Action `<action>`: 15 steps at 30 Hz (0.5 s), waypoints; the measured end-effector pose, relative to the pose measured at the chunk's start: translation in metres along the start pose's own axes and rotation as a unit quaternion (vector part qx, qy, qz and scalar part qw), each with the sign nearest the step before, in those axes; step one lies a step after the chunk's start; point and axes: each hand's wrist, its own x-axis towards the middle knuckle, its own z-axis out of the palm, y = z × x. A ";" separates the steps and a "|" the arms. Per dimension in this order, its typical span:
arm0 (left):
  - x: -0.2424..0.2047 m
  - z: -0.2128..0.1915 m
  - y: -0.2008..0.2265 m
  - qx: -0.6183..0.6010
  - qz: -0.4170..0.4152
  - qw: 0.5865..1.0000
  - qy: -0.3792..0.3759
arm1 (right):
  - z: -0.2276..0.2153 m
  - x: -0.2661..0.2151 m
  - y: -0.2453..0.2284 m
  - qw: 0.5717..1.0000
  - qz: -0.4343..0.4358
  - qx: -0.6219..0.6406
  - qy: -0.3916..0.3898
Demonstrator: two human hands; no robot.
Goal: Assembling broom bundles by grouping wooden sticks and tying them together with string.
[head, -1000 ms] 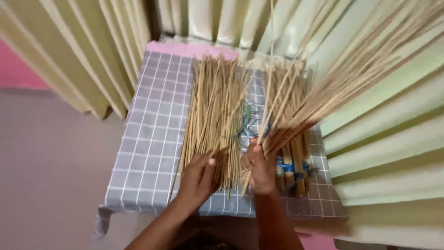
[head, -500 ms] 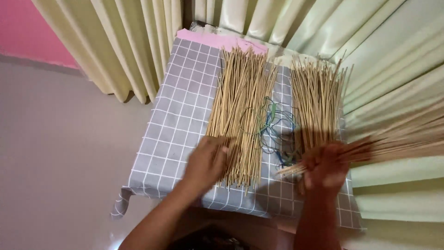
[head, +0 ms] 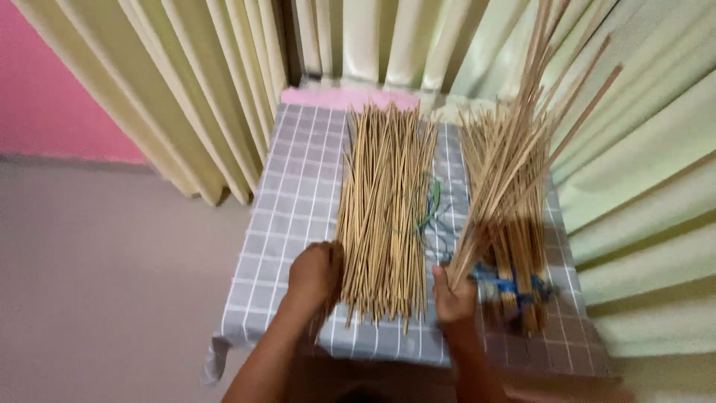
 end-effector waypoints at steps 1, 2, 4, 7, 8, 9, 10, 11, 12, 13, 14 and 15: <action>-0.007 -0.017 0.015 0.004 0.004 1.000 0.002 | 0.002 0.000 -0.003 1.000 -0.002 0.005 0.003; -0.014 -0.033 0.031 -0.018 -0.046 0.999 0.007 | 0.003 0.001 -0.006 1.000 -0.004 0.024 0.015; -0.011 -0.034 0.035 -0.038 -0.097 0.995 0.006 | 0.002 0.003 -0.007 0.999 0.000 0.042 0.027; 0.002 -0.014 0.014 0.028 -0.041 0.999 0.019 | -0.001 -0.002 -0.009 0.992 -0.077 0.099 -0.024; -0.002 -0.019 0.020 0.026 -0.068 0.997 -0.009 | -0.003 -0.004 -0.014 0.992 -0.082 0.089 -0.023; 0.000 -0.028 0.029 0.023 -0.091 0.995 -0.027 | -0.001 0.003 -0.020 0.992 -0.097 0.082 -0.022; 0.005 -0.026 0.018 0.026 -0.093 0.995 -0.025 | -0.002 0.002 -0.015 0.991 -0.097 0.086 -0.023; 0.011 -0.024 0.008 0.036 -0.099 0.994 -0.013 | -0.002 0.002 -0.011 0.995 -0.067 0.073 -0.019; 0.017 -0.022 -0.002 0.046 -0.104 0.994 0.000 | -0.003 0.002 -0.007 0.997 -0.038 0.060 -0.016; 0.016 -0.025 -0.001 0.047 -0.107 0.993 -0.001 | -0.003 0.003 -0.001 0.997 -0.036 0.062 -0.018; 0.017 -0.027 0.000 0.063 -0.125 0.990 -0.010 | -0.003 0.004 0.006 0.998 -0.015 0.059 -0.009; 0.015 -0.029 0.000 0.078 -0.146 0.986 -0.020 | -0.003 0.004 0.012 0.998 0.007 0.056 -0.002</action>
